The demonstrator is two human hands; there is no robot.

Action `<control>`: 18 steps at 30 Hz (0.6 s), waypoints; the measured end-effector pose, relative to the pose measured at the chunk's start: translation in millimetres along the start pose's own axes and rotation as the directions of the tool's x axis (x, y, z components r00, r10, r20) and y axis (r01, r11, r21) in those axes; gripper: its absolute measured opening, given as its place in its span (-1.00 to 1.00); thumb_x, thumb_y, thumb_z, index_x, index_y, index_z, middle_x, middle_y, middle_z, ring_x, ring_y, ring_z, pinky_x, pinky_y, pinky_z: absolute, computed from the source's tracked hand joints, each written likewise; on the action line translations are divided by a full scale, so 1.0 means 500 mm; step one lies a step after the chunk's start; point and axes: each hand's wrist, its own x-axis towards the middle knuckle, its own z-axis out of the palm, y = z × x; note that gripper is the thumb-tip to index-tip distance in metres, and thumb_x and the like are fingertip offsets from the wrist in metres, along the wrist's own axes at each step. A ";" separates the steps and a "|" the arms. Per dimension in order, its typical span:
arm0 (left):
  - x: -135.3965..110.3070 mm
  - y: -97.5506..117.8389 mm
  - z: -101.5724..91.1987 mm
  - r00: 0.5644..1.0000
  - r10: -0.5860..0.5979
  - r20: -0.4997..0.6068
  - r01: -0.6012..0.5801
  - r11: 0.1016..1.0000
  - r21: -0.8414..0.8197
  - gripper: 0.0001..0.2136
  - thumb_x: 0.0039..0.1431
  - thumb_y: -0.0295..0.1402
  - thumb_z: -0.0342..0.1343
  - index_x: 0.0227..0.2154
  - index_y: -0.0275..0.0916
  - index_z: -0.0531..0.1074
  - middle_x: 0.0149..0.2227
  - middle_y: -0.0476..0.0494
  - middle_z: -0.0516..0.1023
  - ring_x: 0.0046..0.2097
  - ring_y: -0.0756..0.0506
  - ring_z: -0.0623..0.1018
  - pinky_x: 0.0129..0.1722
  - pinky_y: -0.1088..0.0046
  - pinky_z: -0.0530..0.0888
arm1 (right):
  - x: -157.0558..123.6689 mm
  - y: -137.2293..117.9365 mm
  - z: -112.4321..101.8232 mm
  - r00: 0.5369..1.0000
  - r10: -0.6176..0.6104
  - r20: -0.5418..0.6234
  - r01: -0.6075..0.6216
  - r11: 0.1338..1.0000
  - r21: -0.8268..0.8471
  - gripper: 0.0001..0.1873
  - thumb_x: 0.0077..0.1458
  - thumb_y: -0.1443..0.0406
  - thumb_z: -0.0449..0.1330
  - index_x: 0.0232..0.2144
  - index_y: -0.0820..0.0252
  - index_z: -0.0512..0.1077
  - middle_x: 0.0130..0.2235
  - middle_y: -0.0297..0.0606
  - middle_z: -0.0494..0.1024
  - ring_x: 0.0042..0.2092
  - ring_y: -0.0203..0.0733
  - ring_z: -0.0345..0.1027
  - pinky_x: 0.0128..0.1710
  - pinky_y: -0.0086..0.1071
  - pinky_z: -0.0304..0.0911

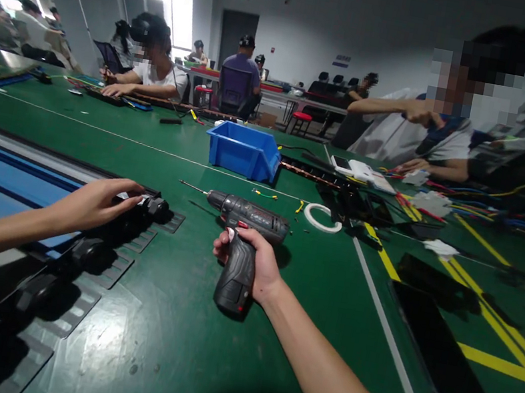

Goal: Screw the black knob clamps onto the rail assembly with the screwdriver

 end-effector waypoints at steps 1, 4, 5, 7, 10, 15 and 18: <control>-0.001 -0.001 0.003 1.000 -0.013 0.011 0.013 1.000 -0.020 -0.65 0.33 -0.10 -0.07 -0.07 -0.20 0.47 -0.11 -0.18 0.60 -0.12 -0.18 0.56 -0.16 0.39 0.40 | 0.001 0.000 0.001 1.000 -0.004 -0.006 0.003 1.000 -0.008 -0.85 0.05 0.27 0.20 -0.40 0.29 0.49 -0.36 -0.20 0.51 -0.27 -0.18 0.44 -0.17 -0.32 0.46; -0.004 -0.005 0.004 0.997 -0.056 0.055 0.059 0.996 -0.071 -0.63 0.33 -0.07 -0.08 -0.05 -0.17 0.48 -0.11 -0.16 0.61 -0.13 -0.18 0.57 -0.19 0.39 0.41 | 0.004 0.001 0.001 1.000 0.005 -0.005 -0.005 1.000 -0.026 -0.83 0.05 0.26 0.21 -0.40 0.29 0.50 -0.36 -0.20 0.51 -0.27 -0.18 0.43 -0.16 -0.33 0.44; -0.004 -0.006 0.003 0.995 -0.072 0.073 0.078 0.994 -0.082 -0.61 0.32 -0.06 -0.08 -0.05 -0.17 0.49 -0.12 -0.15 0.62 -0.15 -0.18 0.57 -0.21 0.40 0.41 | 0.004 0.001 0.001 1.000 0.011 0.001 -0.010 1.000 -0.028 -0.83 0.06 0.26 0.21 -0.40 0.30 0.50 -0.35 -0.21 0.50 -0.26 -0.18 0.43 -0.15 -0.33 0.43; -0.002 -0.005 0.000 0.987 -0.113 0.115 0.123 0.988 -0.090 -0.59 0.29 -0.01 -0.06 -0.06 -0.17 0.51 -0.15 -0.15 0.63 -0.21 -0.17 0.57 -0.28 0.41 0.41 | 0.005 0.001 0.001 1.000 0.022 0.019 -0.022 0.999 -0.031 -0.82 0.06 0.26 0.20 -0.39 0.30 0.50 -0.35 -0.21 0.49 -0.25 -0.18 0.43 -0.13 -0.34 0.41; 0.003 -0.001 -0.002 0.975 -0.153 0.162 0.168 0.982 -0.083 -0.56 0.23 0.05 -0.02 -0.12 -0.17 0.54 -0.18 -0.14 0.63 -0.24 -0.17 0.57 -0.32 0.42 0.39 | 0.005 0.000 0.000 0.999 0.042 0.029 -0.041 0.999 -0.032 -0.80 0.07 0.24 0.20 -0.39 0.31 0.50 -0.34 -0.20 0.48 -0.24 -0.18 0.42 -0.13 -0.35 0.39; 0.008 0.000 0.000 0.969 -0.147 0.198 0.156 0.987 -0.033 -0.57 0.23 0.06 -0.01 -0.19 -0.17 0.57 -0.29 -0.11 0.63 -0.32 -0.15 0.56 -0.37 0.42 0.34 | 0.005 -0.003 -0.005 0.997 0.076 0.013 -0.075 0.997 -0.034 -0.77 0.07 0.21 0.18 -0.38 0.30 0.50 -0.34 -0.18 0.49 -0.24 -0.16 0.41 -0.18 -0.35 0.36; 0.009 -0.005 0.005 0.970 -0.141 0.196 0.144 0.990 -0.003 -0.57 0.23 0.05 0.00 -0.22 -0.17 0.58 -0.34 -0.11 0.62 -0.34 -0.15 0.56 -0.37 0.41 0.33 | 0.005 -0.005 -0.008 0.996 0.089 0.013 -0.088 0.996 -0.031 -0.75 0.07 0.20 0.18 -0.36 0.31 0.49 -0.34 -0.17 0.48 -0.25 -0.16 0.40 -0.12 -0.32 0.34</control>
